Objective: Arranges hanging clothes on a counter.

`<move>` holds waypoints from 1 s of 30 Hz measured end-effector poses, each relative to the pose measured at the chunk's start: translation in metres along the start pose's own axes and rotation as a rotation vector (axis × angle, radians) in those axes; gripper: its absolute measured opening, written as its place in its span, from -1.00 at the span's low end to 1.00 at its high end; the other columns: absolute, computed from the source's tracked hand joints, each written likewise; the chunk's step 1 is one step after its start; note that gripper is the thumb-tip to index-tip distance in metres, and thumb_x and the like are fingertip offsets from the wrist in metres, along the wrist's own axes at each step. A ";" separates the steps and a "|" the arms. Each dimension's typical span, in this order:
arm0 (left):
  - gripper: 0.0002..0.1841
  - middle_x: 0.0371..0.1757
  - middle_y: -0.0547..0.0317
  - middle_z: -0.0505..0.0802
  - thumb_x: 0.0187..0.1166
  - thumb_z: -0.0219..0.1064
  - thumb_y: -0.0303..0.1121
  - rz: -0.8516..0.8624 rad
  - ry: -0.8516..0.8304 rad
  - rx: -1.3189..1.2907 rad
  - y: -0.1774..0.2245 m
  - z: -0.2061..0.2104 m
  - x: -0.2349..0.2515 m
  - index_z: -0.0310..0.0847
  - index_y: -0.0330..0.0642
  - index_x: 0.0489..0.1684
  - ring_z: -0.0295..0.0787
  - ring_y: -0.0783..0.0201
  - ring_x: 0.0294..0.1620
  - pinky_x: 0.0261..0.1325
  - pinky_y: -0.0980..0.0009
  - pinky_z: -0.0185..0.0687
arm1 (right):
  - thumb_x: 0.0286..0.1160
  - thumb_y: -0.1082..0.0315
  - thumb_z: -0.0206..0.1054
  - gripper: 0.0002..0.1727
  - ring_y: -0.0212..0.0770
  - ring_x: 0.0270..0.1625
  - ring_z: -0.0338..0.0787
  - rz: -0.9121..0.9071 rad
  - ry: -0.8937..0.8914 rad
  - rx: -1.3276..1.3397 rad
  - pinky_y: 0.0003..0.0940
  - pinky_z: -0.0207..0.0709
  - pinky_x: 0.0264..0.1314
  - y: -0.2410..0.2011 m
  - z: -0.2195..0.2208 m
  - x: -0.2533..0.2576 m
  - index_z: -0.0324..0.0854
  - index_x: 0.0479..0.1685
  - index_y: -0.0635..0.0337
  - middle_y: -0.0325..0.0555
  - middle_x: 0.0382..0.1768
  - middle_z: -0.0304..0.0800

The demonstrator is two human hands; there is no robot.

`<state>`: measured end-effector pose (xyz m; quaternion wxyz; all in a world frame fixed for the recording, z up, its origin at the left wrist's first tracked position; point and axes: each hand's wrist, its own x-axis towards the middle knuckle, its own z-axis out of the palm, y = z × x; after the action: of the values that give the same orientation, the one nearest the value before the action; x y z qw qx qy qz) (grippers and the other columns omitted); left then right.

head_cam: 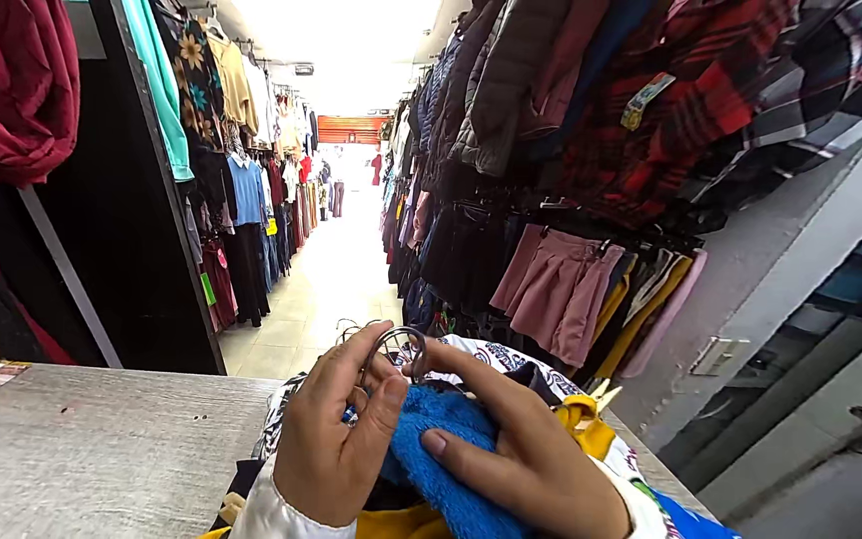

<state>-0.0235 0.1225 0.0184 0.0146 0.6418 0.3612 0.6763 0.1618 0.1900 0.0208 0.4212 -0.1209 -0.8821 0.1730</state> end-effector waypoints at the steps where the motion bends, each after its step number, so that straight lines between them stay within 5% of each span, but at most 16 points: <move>1: -0.49 -0.28 0.35 0.81 0.77 0.18 0.01 0.023 0.009 0.024 0.001 0.000 -0.001 0.62 -0.18 0.46 0.64 0.62 -0.38 -0.29 0.69 0.62 | 0.57 -0.06 0.32 -0.18 -0.42 0.26 0.71 -0.002 0.026 -0.015 -0.40 0.66 0.32 -0.005 0.005 0.000 0.25 0.75 0.19 -0.12 0.36 0.69; 3: -0.52 -0.33 0.33 0.79 0.78 0.17 -0.02 0.071 0.034 0.080 0.003 -0.001 -0.002 0.64 -0.17 0.43 0.59 0.65 -0.43 -0.34 0.72 0.56 | 0.57 -0.06 0.33 -0.11 -0.40 0.30 0.70 -0.032 0.069 -0.051 -0.40 0.66 0.33 -0.013 0.015 0.002 0.11 0.82 0.20 -0.05 0.42 0.64; 6: -0.62 -0.39 0.31 0.81 0.80 0.17 -0.10 0.122 0.081 0.119 0.006 -0.004 -0.002 0.70 -0.16 0.30 0.67 0.64 -0.45 -0.34 0.71 0.65 | 0.61 -0.03 0.32 -0.17 -0.27 0.49 0.62 -0.116 0.044 -0.093 -0.32 0.55 0.53 -0.017 0.017 0.002 0.18 0.81 0.17 0.08 0.54 0.55; 9: -0.66 -0.47 0.36 0.79 0.84 0.11 -0.19 0.121 0.074 0.051 0.007 -0.003 -0.002 0.73 -0.20 0.19 0.62 0.65 -0.52 -0.40 0.74 0.60 | 0.60 -0.03 0.33 -0.24 -0.37 0.40 0.68 -0.083 0.036 -0.056 -0.35 0.62 0.45 -0.016 0.000 -0.003 0.30 0.76 0.06 -0.12 0.50 0.63; 11: -0.67 -0.47 0.36 0.80 0.84 0.12 -0.22 0.088 0.051 0.004 0.005 -0.001 -0.002 0.73 -0.26 0.12 0.62 0.66 -0.53 -0.41 0.74 0.61 | 0.55 -0.04 0.34 -0.32 -0.40 0.18 0.81 0.026 0.191 -0.073 -0.36 0.76 0.18 -0.016 -0.020 -0.013 0.41 0.67 -0.05 -0.31 0.34 0.77; 15: -0.72 -0.54 0.39 0.77 0.78 0.21 -0.24 0.005 0.020 -0.008 0.005 0.005 -0.004 0.74 -0.28 -0.16 0.64 0.68 -0.55 -0.43 0.75 0.62 | 0.68 0.07 0.21 -0.41 -0.17 0.48 0.66 0.017 0.628 -0.195 -0.17 0.55 0.54 -0.026 -0.037 -0.020 0.43 0.62 0.14 -0.13 0.48 0.64; 17: -0.70 -0.54 0.31 0.75 0.76 0.20 -0.28 0.013 -0.018 0.044 0.009 0.006 -0.006 0.72 -0.31 -0.27 0.66 0.66 -0.51 -0.37 0.73 0.62 | 0.66 0.03 0.26 -0.46 -0.12 0.60 0.53 -0.091 0.544 -0.259 -0.10 0.44 0.63 -0.029 -0.015 -0.016 0.53 0.57 0.02 -0.09 0.57 0.54; 19: -0.71 -0.54 0.21 0.77 0.64 0.20 -0.32 0.055 -0.016 0.121 0.010 0.007 -0.008 0.72 -0.34 -0.38 0.68 0.63 -0.51 -0.35 0.71 0.63 | 0.67 0.07 0.30 -0.61 -0.20 0.55 0.58 -0.121 0.388 -0.287 -0.22 0.54 0.55 -0.025 0.003 -0.006 0.70 0.42 -0.17 -0.15 0.53 0.60; 23: -0.64 -0.61 0.28 0.67 0.79 0.14 -0.21 0.055 -0.042 0.128 0.003 0.009 -0.007 0.71 -0.28 -0.32 0.58 0.60 -0.60 -0.47 0.70 0.57 | 0.75 0.17 0.16 -0.63 -0.27 0.33 0.71 0.016 0.488 -0.500 -0.30 0.67 0.27 -0.007 -0.015 -0.005 0.72 0.35 0.02 -0.12 0.38 0.67; 26: -0.65 -0.59 0.27 0.67 0.79 0.14 -0.22 0.074 -0.028 0.145 0.006 0.007 -0.006 0.71 -0.28 -0.30 0.58 0.60 -0.59 -0.46 0.71 0.57 | 0.75 0.07 0.15 -0.53 -0.21 0.44 0.62 0.063 0.434 -0.411 -0.19 0.60 0.38 -0.013 -0.017 -0.009 0.58 0.54 -0.03 -0.13 0.49 0.56; 30: -0.68 -0.60 0.30 0.67 0.78 0.16 -0.21 0.067 -0.020 0.188 0.001 0.008 -0.007 0.72 -0.22 -0.28 0.58 0.60 -0.61 -0.48 0.69 0.58 | 0.71 -0.05 0.21 -0.58 -0.43 0.15 0.77 0.113 0.243 -0.367 -0.37 0.71 0.17 -0.003 -0.015 -0.013 0.73 0.29 -0.04 -0.33 0.11 0.80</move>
<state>-0.0149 0.1222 0.0127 -0.0648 0.6587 0.4012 0.6332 0.1820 0.1852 0.0219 0.4851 -0.2646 -0.8333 0.0168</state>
